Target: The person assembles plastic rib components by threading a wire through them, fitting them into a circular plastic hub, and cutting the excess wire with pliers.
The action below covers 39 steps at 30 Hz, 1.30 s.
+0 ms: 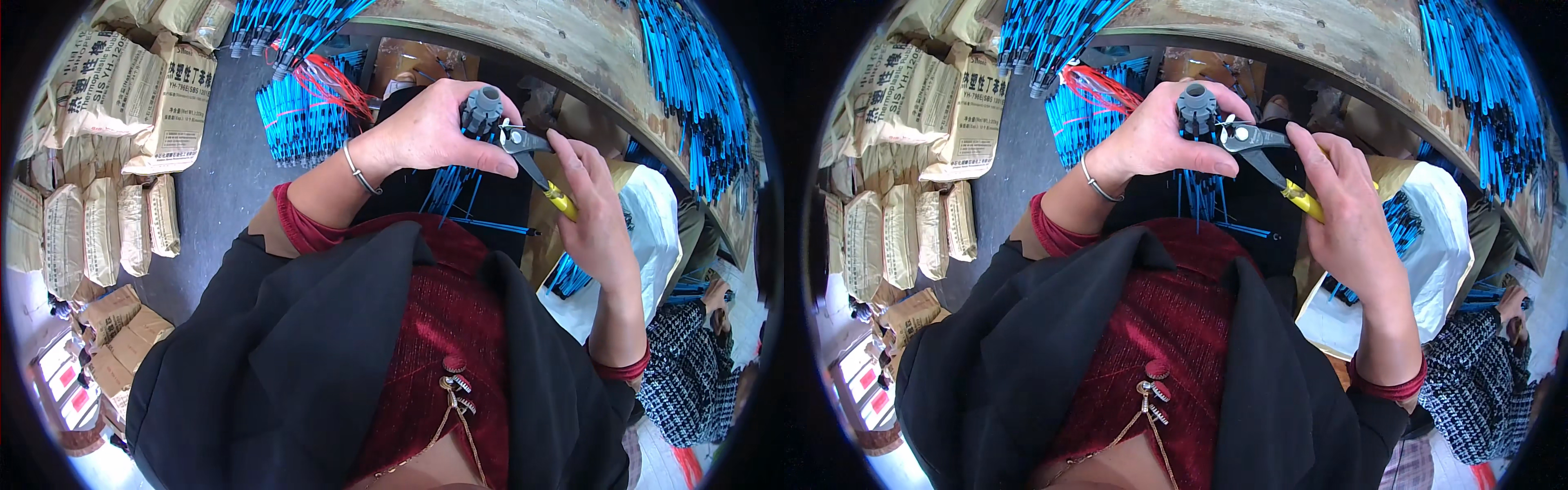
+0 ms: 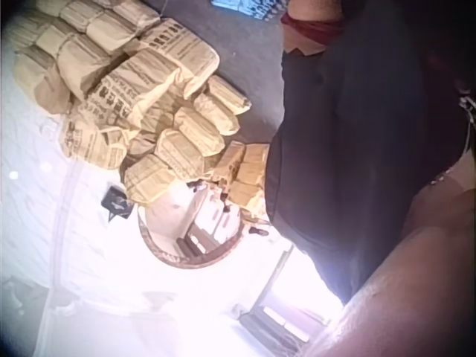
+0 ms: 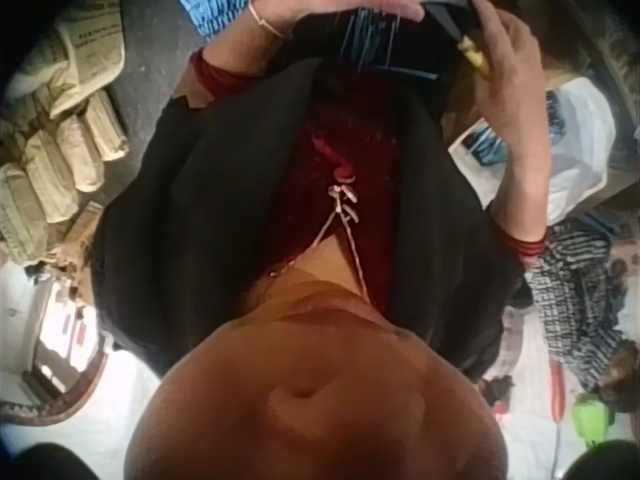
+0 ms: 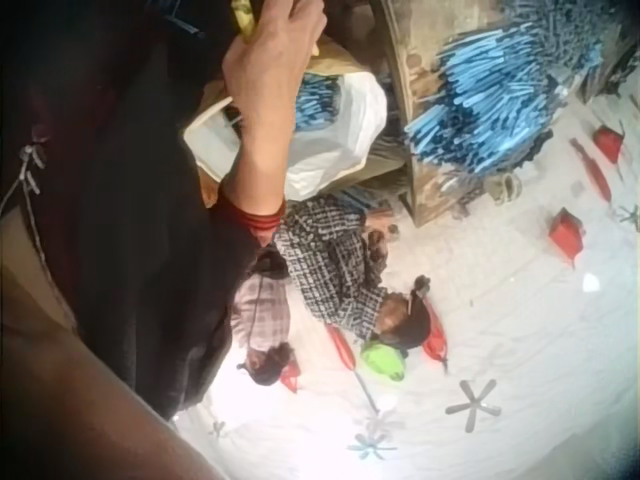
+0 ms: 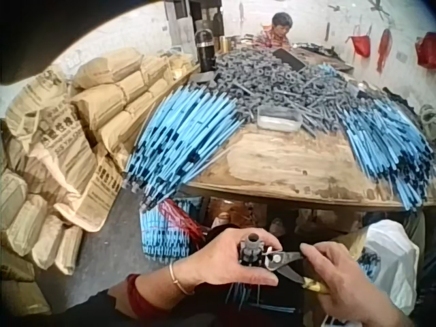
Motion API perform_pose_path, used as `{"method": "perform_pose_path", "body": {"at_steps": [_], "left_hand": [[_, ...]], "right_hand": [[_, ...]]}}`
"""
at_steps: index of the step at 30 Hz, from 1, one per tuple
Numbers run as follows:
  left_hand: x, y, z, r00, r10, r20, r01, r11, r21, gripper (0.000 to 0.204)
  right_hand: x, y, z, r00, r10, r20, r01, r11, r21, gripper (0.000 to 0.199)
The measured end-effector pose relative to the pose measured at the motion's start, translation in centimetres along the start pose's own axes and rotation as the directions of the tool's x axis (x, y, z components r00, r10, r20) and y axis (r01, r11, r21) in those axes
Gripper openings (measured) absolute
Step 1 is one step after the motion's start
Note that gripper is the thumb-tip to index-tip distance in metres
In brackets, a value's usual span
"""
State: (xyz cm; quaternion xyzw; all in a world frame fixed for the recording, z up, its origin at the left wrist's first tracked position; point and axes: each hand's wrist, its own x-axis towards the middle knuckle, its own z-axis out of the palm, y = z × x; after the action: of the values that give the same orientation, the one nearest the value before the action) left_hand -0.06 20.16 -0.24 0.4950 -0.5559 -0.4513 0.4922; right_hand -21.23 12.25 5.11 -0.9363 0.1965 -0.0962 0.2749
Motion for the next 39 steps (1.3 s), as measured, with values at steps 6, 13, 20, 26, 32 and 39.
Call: {"method": "perform_pose_path", "body": {"at_steps": [6,13,20,26,32,39], "left_hand": [[0.0,0.2,0.0,1.000,-0.001,0.023,0.002,1.000,-0.031,0.037],[-0.1,-0.3,0.2,0.998,-0.008,-0.066,0.007,1.000,-0.016,0.036],[-0.2,-0.3,-0.4,0.999,-0.017,-0.027,0.016,0.999,-0.050,0.038],[0.1,-0.2,-0.4,0.998,-0.008,0.059,0.016,0.991,-0.136,0.038],[0.2,-0.4,-0.3,0.999,0.044,0.015,-0.044,0.998,-0.053,0.035],[0.0,-0.6,-0.1,0.998,0.029,-0.056,-0.031,0.999,-0.023,0.030]], "right_hand": [[0.0,0.1,-1.2,0.996,0.026,0.082,-0.020,0.997,-0.072,0.072],[-0.8,-0.6,-0.1,0.996,0.029,0.084,-0.019,0.993,-0.113,0.070],[-2.0,-0.4,2.4,0.992,0.010,-0.126,-0.019,0.997,-0.074,0.068],[-1.3,2.0,1.9,0.897,-0.325,-0.300,0.120,0.831,-0.543,0.055],[-0.7,1.9,2.8,0.847,-0.417,-0.329,0.094,0.727,-0.680,0.040],[-1.5,1.0,7.1,0.838,-0.226,-0.497,-0.111,0.821,-0.560,0.048]]}}
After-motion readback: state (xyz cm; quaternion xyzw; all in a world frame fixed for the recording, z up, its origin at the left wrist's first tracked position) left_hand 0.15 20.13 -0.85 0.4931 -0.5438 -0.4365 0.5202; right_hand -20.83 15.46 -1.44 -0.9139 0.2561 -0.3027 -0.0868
